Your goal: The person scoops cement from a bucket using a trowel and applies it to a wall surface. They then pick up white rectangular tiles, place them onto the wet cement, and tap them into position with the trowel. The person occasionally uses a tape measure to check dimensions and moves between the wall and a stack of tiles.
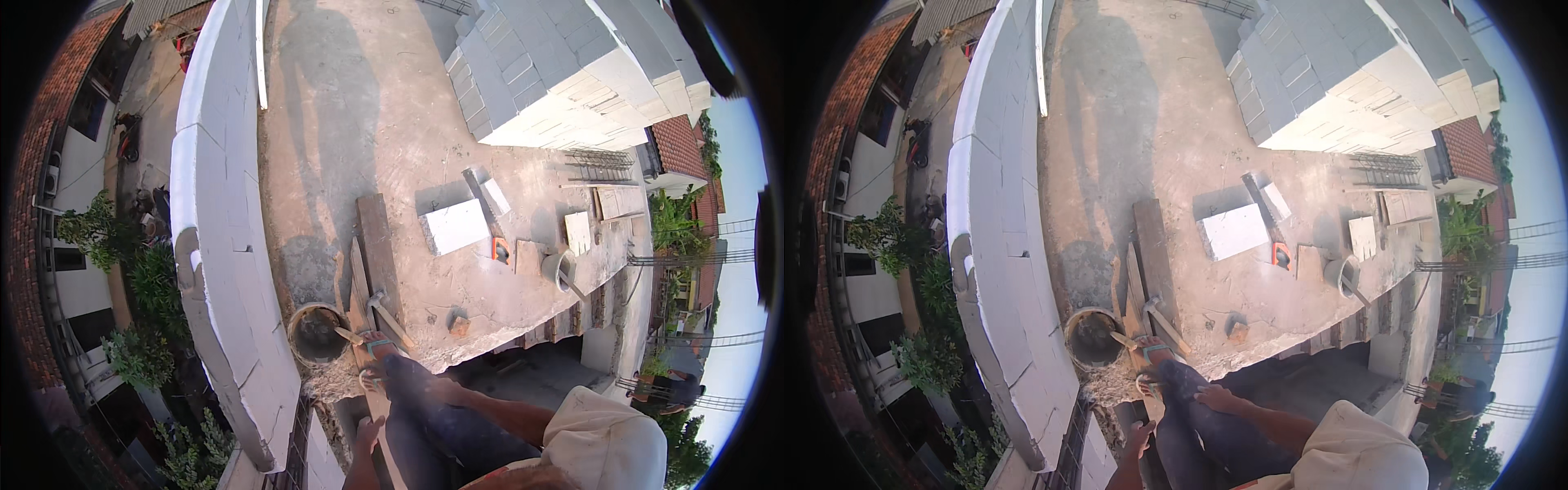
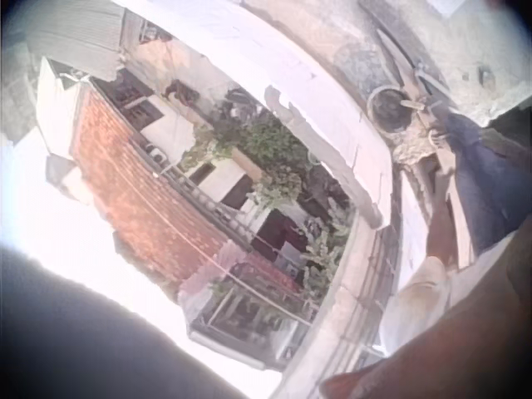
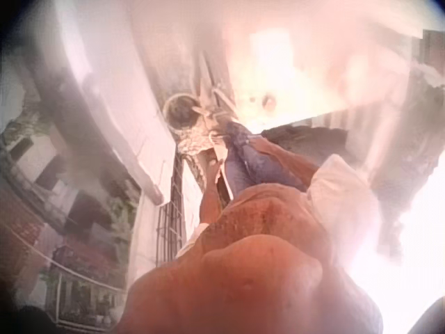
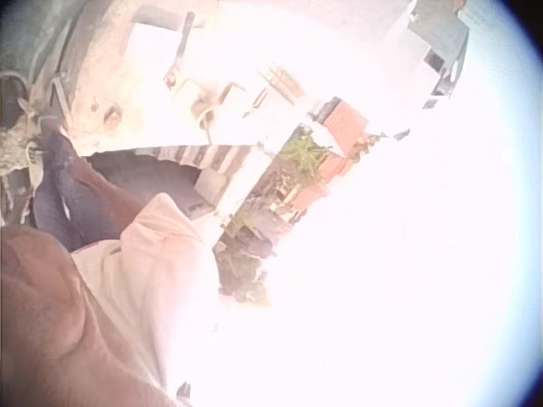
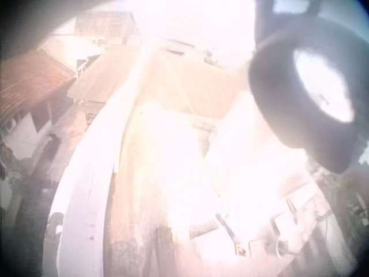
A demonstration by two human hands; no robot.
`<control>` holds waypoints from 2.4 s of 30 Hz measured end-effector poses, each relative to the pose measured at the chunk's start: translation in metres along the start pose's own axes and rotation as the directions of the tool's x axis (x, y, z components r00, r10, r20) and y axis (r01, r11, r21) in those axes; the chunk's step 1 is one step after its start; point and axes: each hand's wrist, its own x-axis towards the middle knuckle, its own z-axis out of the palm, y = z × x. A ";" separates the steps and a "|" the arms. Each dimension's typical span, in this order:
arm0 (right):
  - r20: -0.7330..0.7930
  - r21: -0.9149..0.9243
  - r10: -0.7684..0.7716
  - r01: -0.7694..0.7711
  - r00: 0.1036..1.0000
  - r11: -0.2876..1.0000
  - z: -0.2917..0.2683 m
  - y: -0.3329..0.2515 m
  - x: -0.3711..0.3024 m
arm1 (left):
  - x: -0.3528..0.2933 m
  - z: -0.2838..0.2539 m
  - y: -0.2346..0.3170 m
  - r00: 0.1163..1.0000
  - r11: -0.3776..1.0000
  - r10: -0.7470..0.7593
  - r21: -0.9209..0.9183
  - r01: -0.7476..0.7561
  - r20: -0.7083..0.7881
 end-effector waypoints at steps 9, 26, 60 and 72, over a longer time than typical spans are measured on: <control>-0.124 0.700 -0.229 0.249 0.965 0.669 -0.108 -0.119 -0.277 | -0.232 0.024 0.169 0.910 0.914 0.342 0.140 -0.380 0.233; -0.471 0.287 0.092 0.054 0.877 0.956 -0.242 0.165 -0.116 | -0.247 0.050 0.374 0.784 0.780 0.619 0.083 -0.620 0.043; -0.325 0.945 0.830 0.138 0.453 0.295 -0.644 -0.057 -0.141 | -0.538 0.494 1.463 -0.501 -0.564 0.728 -0.006 -0.826 0.468; -0.253 0.766 0.964 0.624 0.077 0.151 -0.782 -0.024 -0.199 | -0.686 0.807 1.471 -0.579 -0.614 0.630 -0.126 -0.780 0.517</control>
